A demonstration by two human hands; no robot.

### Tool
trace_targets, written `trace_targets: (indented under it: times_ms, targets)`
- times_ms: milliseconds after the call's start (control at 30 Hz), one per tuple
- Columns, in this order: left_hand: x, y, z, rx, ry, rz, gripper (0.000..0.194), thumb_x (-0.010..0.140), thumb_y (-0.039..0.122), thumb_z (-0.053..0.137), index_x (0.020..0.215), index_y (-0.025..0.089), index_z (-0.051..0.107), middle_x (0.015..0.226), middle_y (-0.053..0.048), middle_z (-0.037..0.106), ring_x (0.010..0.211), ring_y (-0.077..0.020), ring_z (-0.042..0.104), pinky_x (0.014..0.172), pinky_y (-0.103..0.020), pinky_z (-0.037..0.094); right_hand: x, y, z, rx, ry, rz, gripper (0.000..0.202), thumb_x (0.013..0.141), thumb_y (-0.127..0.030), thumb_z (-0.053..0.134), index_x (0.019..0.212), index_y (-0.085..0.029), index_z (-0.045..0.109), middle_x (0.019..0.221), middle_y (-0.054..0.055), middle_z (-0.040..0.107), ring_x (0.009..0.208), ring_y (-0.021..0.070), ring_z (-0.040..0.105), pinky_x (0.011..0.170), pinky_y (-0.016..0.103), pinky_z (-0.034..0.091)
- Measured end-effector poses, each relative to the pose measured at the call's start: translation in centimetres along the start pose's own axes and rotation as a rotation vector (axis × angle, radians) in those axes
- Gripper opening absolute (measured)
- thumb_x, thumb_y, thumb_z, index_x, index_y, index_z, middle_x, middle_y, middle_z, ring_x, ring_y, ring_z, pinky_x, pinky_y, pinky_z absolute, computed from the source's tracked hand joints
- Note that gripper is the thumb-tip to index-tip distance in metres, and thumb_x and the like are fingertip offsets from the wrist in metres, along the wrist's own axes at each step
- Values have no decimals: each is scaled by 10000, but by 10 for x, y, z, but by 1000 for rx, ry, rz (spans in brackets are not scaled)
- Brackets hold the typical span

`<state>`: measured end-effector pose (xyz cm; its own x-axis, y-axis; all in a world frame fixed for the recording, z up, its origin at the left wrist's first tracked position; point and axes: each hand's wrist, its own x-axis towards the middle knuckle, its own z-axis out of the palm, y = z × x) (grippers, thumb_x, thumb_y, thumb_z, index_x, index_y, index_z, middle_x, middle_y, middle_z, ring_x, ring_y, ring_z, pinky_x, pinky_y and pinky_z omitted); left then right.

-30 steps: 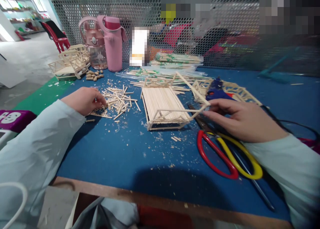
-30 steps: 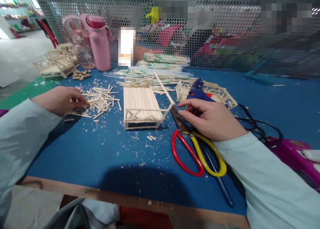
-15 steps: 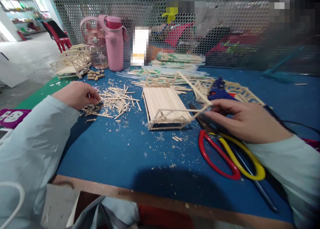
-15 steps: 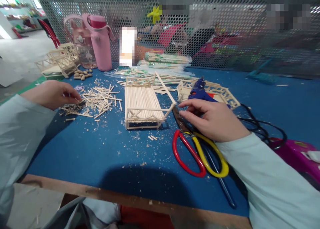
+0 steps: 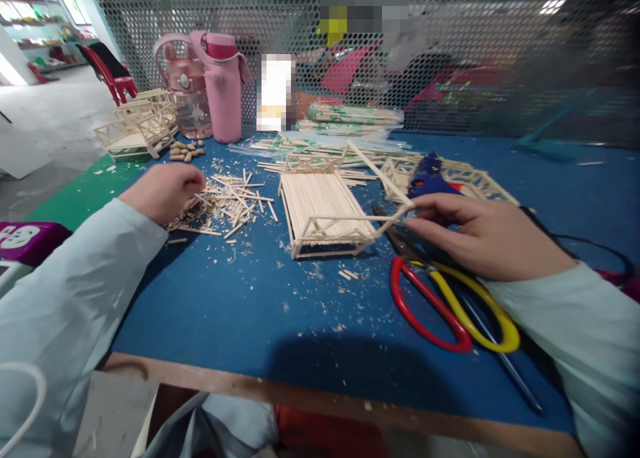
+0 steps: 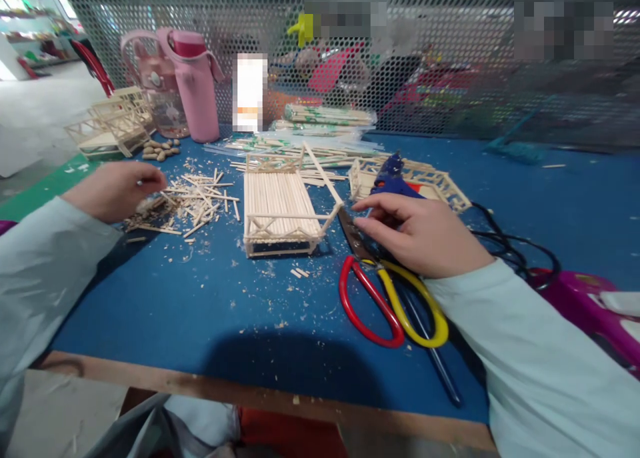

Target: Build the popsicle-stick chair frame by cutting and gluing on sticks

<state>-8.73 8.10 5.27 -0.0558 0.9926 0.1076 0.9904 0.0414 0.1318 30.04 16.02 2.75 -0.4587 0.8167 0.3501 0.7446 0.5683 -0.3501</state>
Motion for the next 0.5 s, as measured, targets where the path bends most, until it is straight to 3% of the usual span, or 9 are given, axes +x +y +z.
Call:
trace_targets:
  times_ms: [100, 167, 233, 367, 500]
  targets:
    - [-8, -2, -11, -66, 282, -83, 433, 852, 360, 442, 1091, 58, 640, 992, -119, 694, 820, -173, 599, 775, -275, 462, -1, 2, -1, -18, 50, -6, 316, 739, -461, 540, 877, -213, 680, 633, 26, 662, 545, 177, 590, 522, 296, 436]
    - [-10, -6, -16, -81, 370, -124, 451, 824, 377, 496, 1099, 50, 639, 957, -108, 693, 799, -164, 593, 763, -267, 461, -2, 2, -3, -28, 67, -7, 319, 739, -456, 540, 885, -213, 687, 640, 29, 665, 553, 178, 594, 529, 298, 437]
    - [-10, -13, -18, -13, 225, -153, 430, 807, 397, 525, 1054, 79, 676, 888, -77, 704, 763, -156, 583, 734, -260, 444, -2, 1, -3, -28, 75, -4, 324, 729, -457, 544, 879, -211, 691, 637, 31, 667, 554, 179, 597, 533, 302, 441]
    - [-4, -29, -20, 160, -209, -146, 336, 800, 388, 560, 1007, 179, 723, 769, -9, 717, 677, -130, 555, 665, -235, 399, -1, -1, -2, -1, 47, 9, 327, 703, -462, 548, 845, -203, 688, 617, 35, 665, 542, 182, 602, 529, 306, 451]
    - [-1, -40, -17, 162, -328, -118, 202, 741, 232, 606, 880, 175, 741, 699, 4, 713, 619, -120, 541, 623, -225, 380, 0, -6, -2, 11, 23, 26, 305, 677, -451, 555, 809, -205, 676, 615, 37, 672, 539, 188, 612, 521, 309, 463]
